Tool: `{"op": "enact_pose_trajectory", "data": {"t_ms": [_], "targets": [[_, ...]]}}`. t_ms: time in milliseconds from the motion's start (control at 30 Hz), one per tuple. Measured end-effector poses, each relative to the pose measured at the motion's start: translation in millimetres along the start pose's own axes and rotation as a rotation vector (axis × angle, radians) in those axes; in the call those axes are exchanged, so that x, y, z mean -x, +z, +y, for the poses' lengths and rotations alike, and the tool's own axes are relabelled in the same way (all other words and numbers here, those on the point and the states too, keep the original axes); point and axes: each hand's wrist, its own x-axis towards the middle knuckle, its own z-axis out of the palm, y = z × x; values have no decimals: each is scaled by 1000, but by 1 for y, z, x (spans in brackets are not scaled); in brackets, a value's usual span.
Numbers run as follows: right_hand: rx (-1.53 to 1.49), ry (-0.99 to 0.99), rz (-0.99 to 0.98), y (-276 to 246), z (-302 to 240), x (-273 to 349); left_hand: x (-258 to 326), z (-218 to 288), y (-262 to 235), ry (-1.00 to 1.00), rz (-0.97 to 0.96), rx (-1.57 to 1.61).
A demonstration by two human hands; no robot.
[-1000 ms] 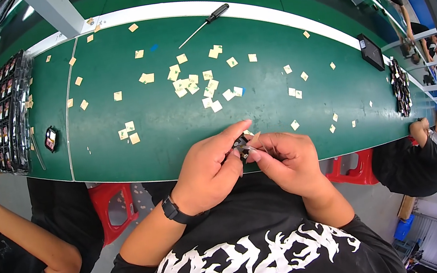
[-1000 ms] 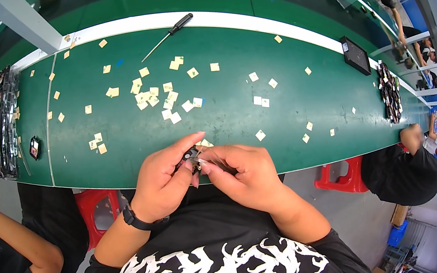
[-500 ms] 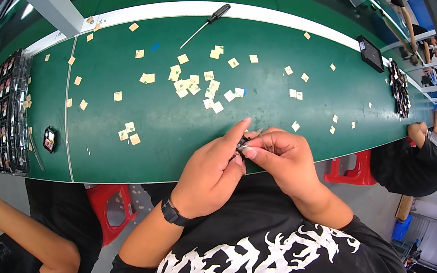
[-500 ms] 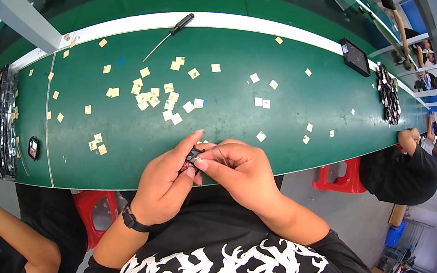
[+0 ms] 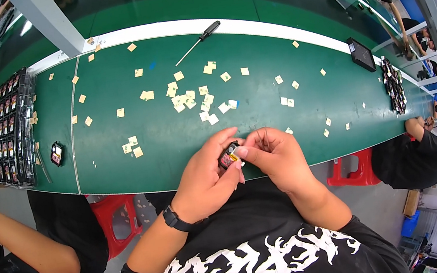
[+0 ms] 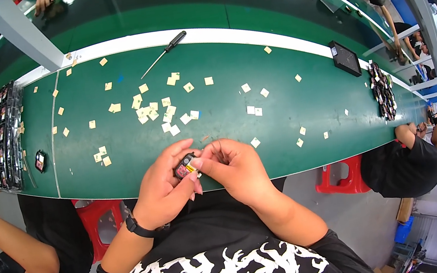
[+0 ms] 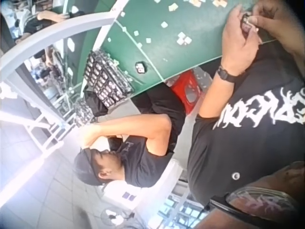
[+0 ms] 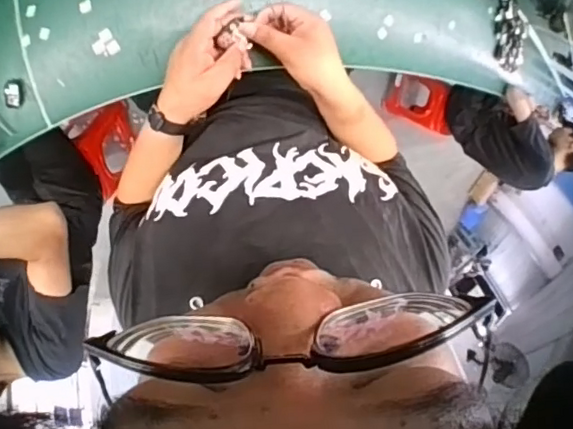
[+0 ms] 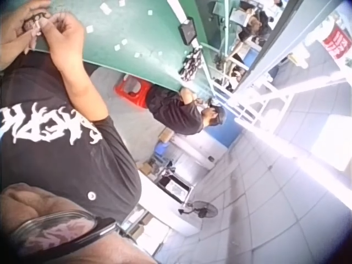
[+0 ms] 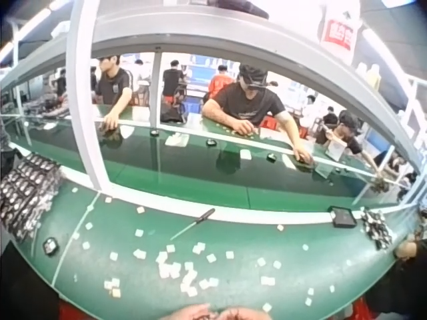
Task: Applying small stickers and assembling electronic sensor modules at a factory workbench.
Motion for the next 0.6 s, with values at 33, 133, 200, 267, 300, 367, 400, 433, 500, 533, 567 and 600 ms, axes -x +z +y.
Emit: {"op": "enact_pose_trajectory", "data": {"t_ms": [33, 133, 200, 267, 300, 367, 400, 433, 500, 533, 567, 600], "targets": [[-22, 37, 29, 1, -3, 1, -1, 0, -2, 4, 2, -2], [-75, 34, 33, -1, 1, 5, -3, 2, -4, -139, 39, 38], [-104, -6, -5, -4, 3, 5, -2, 0, -6, -127, 28, 53], [-67, 18, 0, -5, 3, 7, 0, 1, -5, -97, 21, -4], [-66, 14, 3, -4, 5, 8, 0, 1, -5, -71, 12, -61], [-118, -96, 8, -1, 13, 10, 1, -1, -5, -40, -13, -77], [-118, -99, 13, 0, 11, 13, 1, -2, -6, -13, -35, -93], [-88, -81, 14, 1, 8, 18, 4, 0, -6, -11, -41, -92], [-61, -63, 18, 3, 1, 27, 9, 11, -6, 83, -128, -94], [-37, -56, -4, 2, -4, 35, 12, 18, -5, 83, -133, -94], [-15, -49, -23, 1, -9, 42, 16, 28, -5, 126, -188, -96], [-17, -50, -14, 0, -14, 48, 19, 36, -5, 169, -244, -97]]}}
